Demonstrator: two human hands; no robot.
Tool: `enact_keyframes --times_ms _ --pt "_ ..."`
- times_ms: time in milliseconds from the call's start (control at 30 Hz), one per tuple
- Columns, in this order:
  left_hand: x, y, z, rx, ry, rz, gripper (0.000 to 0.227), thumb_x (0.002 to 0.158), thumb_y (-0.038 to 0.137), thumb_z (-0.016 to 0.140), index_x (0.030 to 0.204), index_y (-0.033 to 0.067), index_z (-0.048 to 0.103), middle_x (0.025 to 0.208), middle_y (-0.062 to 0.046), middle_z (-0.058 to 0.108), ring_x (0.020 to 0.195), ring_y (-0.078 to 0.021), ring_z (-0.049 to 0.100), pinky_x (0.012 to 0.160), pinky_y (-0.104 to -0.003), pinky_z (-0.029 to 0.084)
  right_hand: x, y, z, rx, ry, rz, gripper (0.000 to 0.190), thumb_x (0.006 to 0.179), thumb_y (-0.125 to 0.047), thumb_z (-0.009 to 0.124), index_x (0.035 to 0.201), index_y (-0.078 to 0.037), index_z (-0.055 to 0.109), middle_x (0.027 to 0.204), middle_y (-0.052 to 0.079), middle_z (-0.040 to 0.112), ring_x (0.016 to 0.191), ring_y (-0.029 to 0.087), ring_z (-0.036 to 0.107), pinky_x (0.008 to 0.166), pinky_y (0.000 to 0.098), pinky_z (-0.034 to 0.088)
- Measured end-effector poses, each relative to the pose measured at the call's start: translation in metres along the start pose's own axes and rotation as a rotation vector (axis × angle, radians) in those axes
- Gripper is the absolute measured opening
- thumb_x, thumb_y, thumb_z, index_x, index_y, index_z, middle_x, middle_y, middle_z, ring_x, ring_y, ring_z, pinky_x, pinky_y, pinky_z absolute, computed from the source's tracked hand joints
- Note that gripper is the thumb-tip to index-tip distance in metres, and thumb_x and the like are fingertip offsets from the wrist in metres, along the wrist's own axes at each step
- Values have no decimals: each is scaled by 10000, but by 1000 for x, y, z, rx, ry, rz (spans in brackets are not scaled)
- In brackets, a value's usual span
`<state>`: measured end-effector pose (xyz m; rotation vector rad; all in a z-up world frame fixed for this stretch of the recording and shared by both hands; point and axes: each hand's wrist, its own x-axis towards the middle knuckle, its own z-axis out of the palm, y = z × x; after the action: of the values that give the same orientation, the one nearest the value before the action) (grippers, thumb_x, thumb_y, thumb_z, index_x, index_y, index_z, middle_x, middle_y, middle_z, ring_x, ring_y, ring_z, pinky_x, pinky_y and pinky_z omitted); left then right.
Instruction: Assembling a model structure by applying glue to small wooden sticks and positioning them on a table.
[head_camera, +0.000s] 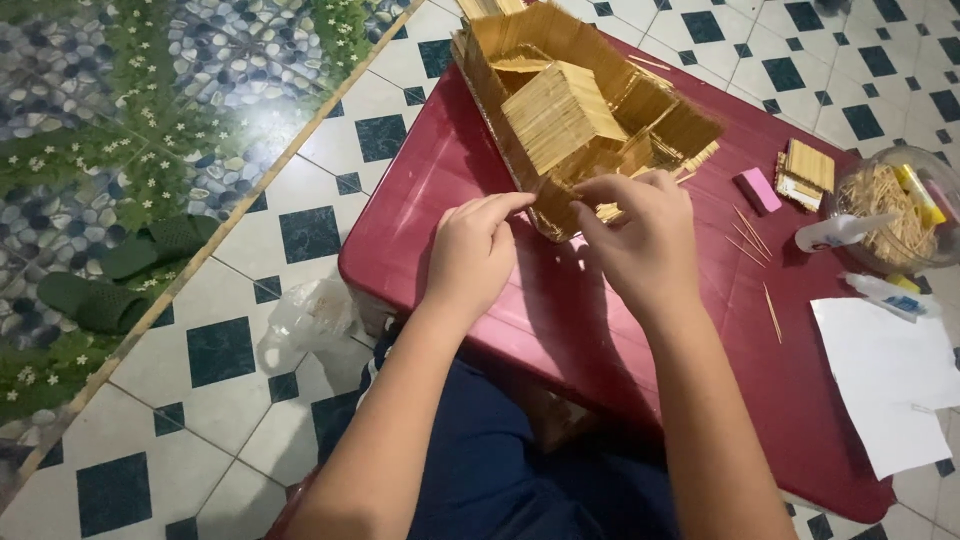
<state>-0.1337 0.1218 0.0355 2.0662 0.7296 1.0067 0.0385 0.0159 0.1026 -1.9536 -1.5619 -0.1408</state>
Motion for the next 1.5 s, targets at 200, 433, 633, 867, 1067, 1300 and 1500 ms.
enact_keyframes --times_ms 200,433,633,867,1067,1300,1500 --pt "-3 2 -2 2 3 -40 487 914 17 462 1242 226 754 1156 -56 776 1146 -314 709 967 -457 521 2 -8 2 -68 22 7 173 907 -198 837 1065 -245 786 904 -76 765 962 199 630 867 347 430" --pt "-1 -3 2 51 -9 -27 467 909 20 479 1243 196 753 1135 -69 781 1119 -311 720 961 -458 523 0 1 7 -59 23 3 258 889 -188 837 1133 -216 758 894 -28 766 940 223 643 853 368 438" --pt "-2 -2 1 45 -17 -43 482 911 24 465 1271 191 739 1156 -58 780 1128 -299 718 966 -448 515 -2 2 7 -68 71 -47 307 904 -178 858 1171 -211 712 878 -6 770 908 244 651 830 386 451" --pt "-1 -5 2 79 -11 -30 459 919 27 482 1266 183 740 1149 -60 782 1134 -291 720 974 -441 514 -1 1 13 -89 63 -28 297 901 -193 854 1150 -195 692 850 -4 771 908 246 663 831 388 468" --pt "-2 -8 6 82 -24 -39 469 919 33 478 1280 189 734 1170 -51 781 1148 -281 717 988 -441 509 -3 4 15 -98 68 -16 305 881 -205 867 1127 -213 687 842 -17 766 880 241 657 826 380 470" --pt "-2 -1 2 92 -30 -56 472 915 37 481 1298 192 708 1163 -72 776 1136 -301 715 983 -449 504 -4 -7 11 -143 35 17 331 850 -190 853 1140 -218 698 840 1 762 909 244 657 855 384 459" --pt "-1 -2 4 107 -22 -55 459 922 43 487 1293 208 702 1152 -62 777 1128 -290 719 978 -443 505 -3 -7 14 -119 28 54 423 855 -228 876 1231 -212 682 901 37 759 915 257 653 853 394 450"
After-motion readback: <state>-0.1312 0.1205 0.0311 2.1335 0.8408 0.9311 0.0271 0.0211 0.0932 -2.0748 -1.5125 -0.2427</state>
